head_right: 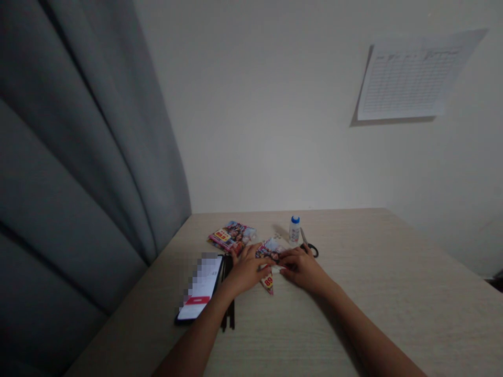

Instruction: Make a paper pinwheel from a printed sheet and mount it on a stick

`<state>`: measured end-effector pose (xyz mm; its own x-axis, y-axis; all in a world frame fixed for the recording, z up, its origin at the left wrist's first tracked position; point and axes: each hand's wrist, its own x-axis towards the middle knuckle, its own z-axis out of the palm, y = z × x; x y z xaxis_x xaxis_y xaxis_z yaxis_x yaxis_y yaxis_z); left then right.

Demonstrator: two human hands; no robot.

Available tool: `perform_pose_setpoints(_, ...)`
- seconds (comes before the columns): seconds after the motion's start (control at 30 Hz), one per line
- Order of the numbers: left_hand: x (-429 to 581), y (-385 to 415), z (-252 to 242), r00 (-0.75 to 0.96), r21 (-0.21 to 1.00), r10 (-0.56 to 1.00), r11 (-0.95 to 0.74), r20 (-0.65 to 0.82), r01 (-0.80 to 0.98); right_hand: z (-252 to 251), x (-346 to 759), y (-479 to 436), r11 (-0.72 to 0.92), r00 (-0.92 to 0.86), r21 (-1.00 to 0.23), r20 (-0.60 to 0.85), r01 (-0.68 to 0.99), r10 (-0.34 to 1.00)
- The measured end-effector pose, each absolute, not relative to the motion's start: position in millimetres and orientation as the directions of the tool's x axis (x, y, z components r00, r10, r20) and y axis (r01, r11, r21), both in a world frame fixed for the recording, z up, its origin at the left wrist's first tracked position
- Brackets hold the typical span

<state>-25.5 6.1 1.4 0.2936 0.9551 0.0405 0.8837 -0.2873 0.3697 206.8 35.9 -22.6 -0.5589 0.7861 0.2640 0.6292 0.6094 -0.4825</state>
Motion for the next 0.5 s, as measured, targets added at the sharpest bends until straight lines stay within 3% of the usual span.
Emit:
perform_pose_setpoints(0.17,-20.1,5.3,1.1,0.244,0.382,0.963,-0.268,0.110,0.884,-21.3,205.7,35.2,0.606,-0.557,-0.484,0.260,0.632,0.789)
perform_pose_setpoints(0.5,-23.5,6.7,5.7,0.199,0.414,0.976,-0.218,0.088,0.884,-17.4,204.7,33.6,0.619,-0.567,-0.491,0.273,0.613,0.777)
